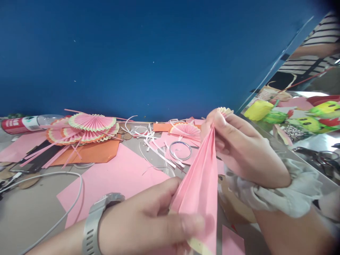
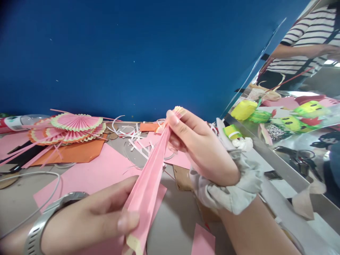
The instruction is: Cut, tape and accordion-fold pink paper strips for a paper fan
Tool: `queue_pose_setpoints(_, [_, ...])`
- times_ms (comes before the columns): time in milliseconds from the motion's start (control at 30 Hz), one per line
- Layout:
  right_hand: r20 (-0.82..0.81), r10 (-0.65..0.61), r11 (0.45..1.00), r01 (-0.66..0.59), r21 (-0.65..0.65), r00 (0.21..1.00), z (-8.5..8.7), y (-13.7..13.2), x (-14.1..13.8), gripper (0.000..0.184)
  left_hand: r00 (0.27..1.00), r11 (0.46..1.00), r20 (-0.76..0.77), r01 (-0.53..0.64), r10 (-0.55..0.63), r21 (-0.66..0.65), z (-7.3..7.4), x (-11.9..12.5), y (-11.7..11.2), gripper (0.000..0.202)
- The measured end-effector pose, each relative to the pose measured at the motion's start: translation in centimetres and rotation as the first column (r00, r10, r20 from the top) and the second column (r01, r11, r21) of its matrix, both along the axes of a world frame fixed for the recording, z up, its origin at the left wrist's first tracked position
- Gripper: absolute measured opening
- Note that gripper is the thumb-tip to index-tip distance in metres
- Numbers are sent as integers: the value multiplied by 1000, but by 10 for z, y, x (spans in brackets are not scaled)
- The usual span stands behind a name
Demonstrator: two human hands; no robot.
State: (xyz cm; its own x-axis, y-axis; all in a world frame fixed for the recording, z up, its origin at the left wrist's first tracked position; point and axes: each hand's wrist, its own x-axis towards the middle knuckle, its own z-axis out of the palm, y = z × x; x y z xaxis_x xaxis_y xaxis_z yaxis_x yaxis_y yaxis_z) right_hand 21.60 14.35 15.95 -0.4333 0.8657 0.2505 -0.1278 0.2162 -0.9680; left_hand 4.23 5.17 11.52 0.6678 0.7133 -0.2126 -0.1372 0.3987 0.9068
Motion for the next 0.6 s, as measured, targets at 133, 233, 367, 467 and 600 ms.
queue_pose_setpoints(133, [4,66,998,-66,8,998,-4,1,1,28,996,996,-1,89,-89,31,-7,4,-2,24])
queue_pose_setpoints(233, [26,98,995,-99,18,995,-6,1,-1,27,987,988,14,157,-157,11,-8,5,-1,15])
queue_pose_setpoints(367, [76,95,994,-98,45,993,-5,0,-2,29,986,988,-55,153,-154,-25,-3,2,0,18])
queue_pose_setpoints(467, [69,95,994,-98,38,993,-5,1,-1,28,982,987,-104,159,-155,34,2,-2,-1,21])
queue_pose_setpoints(600, [47,75,997,-75,13,996,-5,1,0,29,986,991,-96,130,-133,-40,1,-2,-7,20])
